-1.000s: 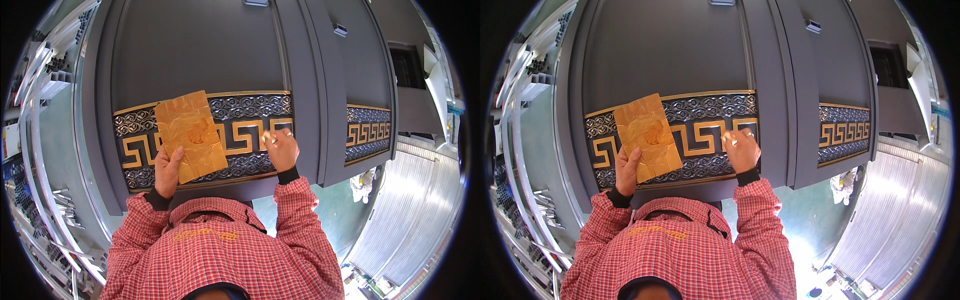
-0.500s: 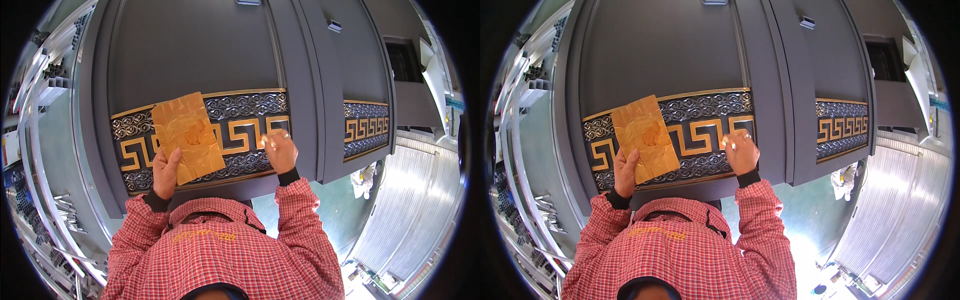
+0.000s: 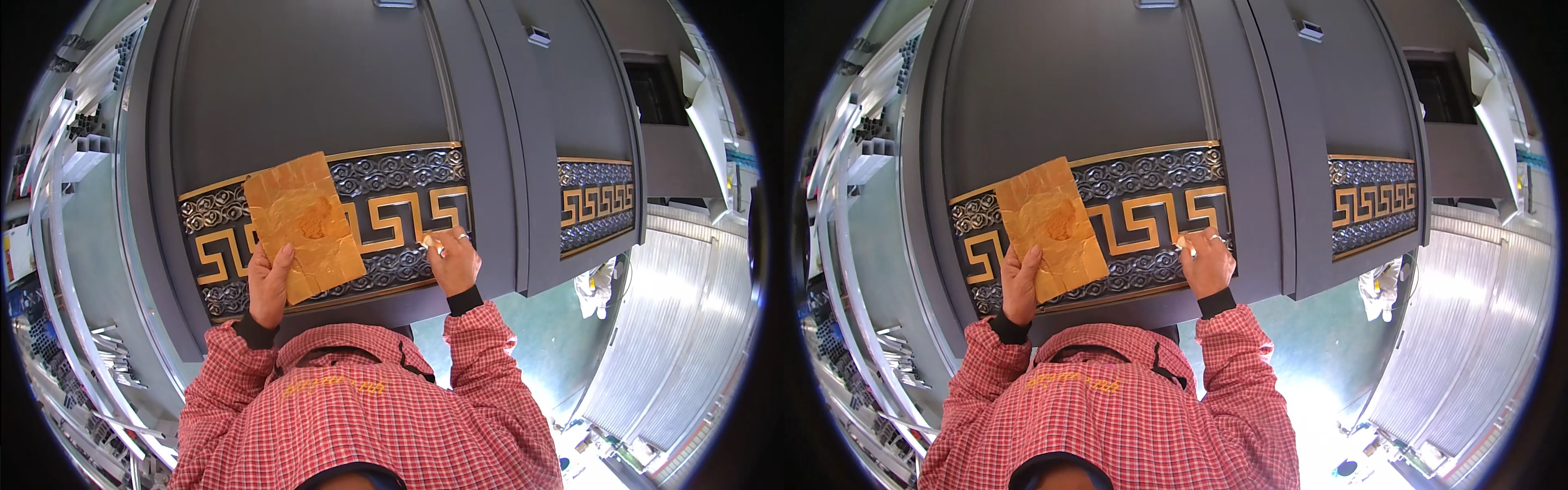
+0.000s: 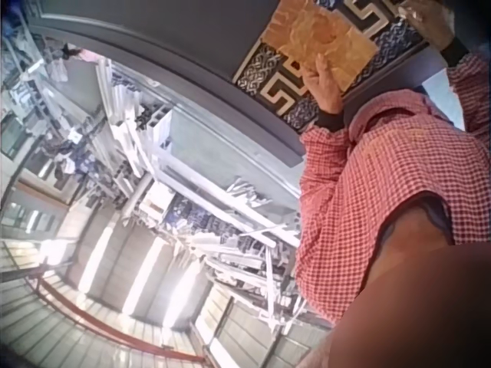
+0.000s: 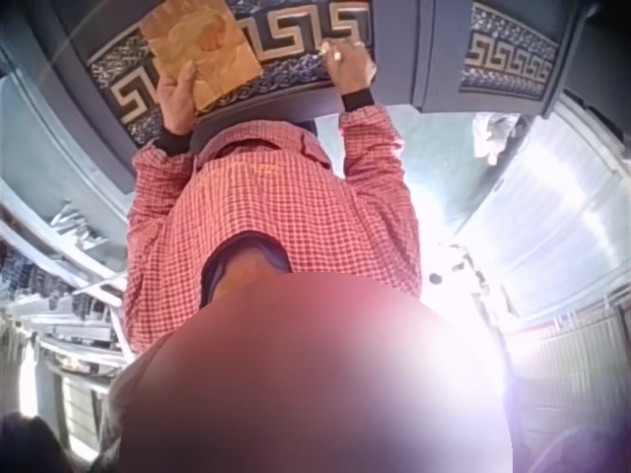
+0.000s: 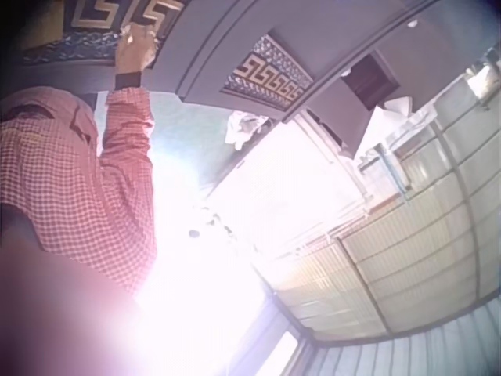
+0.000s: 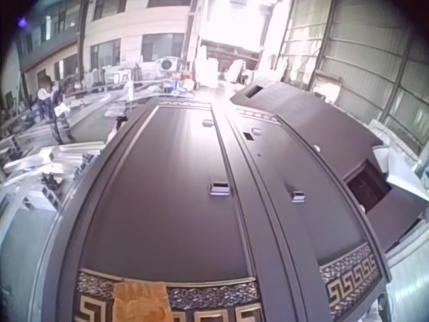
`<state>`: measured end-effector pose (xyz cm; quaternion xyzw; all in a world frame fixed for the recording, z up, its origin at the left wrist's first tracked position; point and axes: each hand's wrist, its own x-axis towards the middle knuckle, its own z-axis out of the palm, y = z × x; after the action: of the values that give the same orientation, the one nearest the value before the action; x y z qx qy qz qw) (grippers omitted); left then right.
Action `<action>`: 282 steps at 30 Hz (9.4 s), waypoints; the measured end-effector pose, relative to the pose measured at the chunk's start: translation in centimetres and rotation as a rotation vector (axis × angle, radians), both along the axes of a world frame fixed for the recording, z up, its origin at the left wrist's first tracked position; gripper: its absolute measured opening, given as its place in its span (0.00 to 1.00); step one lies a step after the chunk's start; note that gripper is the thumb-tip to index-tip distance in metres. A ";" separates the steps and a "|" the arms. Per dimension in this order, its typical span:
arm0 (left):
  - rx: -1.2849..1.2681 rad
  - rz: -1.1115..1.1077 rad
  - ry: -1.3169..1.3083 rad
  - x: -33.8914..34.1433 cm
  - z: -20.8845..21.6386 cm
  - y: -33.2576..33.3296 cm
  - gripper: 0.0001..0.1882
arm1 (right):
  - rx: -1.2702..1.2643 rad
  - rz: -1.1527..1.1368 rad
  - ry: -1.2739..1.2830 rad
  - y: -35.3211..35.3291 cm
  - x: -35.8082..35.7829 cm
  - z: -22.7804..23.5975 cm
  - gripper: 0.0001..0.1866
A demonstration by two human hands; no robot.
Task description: The person holds a sheet of gold leaf in the left hand and uses a small brush in the right hand to apply the gold leaf onto a decorative Greek key pattern on a dark gray surface. The person repeatedly brushes the gold leaf onto the pattern, moving along the design.
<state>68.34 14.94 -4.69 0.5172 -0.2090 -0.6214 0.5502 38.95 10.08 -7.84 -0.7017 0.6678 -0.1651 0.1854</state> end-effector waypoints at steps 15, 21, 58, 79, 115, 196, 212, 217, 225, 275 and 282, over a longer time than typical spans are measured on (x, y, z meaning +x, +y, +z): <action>-0.015 -0.003 -0.032 -0.9 0.9 -0.6 0.17 | -0.103 -0.085 0.004 0.5 0.0 -1.8 0.04; -0.026 0.002 -0.022 -0.7 0.7 -0.5 0.16 | -0.166 -0.275 0.058 -0.1 -3.5 -1.8 0.06; -0.025 -0.070 -0.016 -2.0 0.4 -1.1 0.17 | -0.185 -0.174 -0.092 -4.7 -1.2 0.5 0.03; -0.004 -0.074 -0.020 -3.3 0.1 -2.4 0.15 | -0.171 -0.122 -0.196 -3.9 0.0 4.0 0.09; 0.027 -0.105 0.003 -3.4 -0.6 -3.6 0.16 | -0.236 -0.430 -0.013 -6.5 -1.0 -3.1 0.10; -0.087 0.070 -0.108 3.7 0.5 -0.6 0.15 | -0.075 -0.417 -0.509 4.5 -4.1 1.7 0.12; -0.134 -0.219 0.019 -13.6 3.0 5.3 0.17 | -0.144 -0.360 -0.928 10.3 -13.4 9.2 0.14; -0.161 -0.307 -0.021 -24.0 4.1 5.6 0.17 | -0.220 -0.282 -0.764 11.6 -20.8 12.3 0.13; -0.184 -0.345 0.029 -36.6 6.4 6.2 0.19 | -0.325 0.050 -0.497 9.7 -27.7 15.0 0.14; -0.068 0.426 0.015 -46.1 3.4 -1.1 0.16 | 0.018 0.336 -0.310 -10.1 -40.0 -2.3 0.12; -0.054 0.396 -0.006 -46.4 3.4 -1.5 0.16 | 0.048 0.396 -0.284 -10.2 -39.7 -2.6 0.12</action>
<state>21.97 13.39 -1.30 0.5353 -0.1214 -0.4935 0.6747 -0.73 -0.11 -10.40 -0.7841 0.4882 -0.2065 0.3228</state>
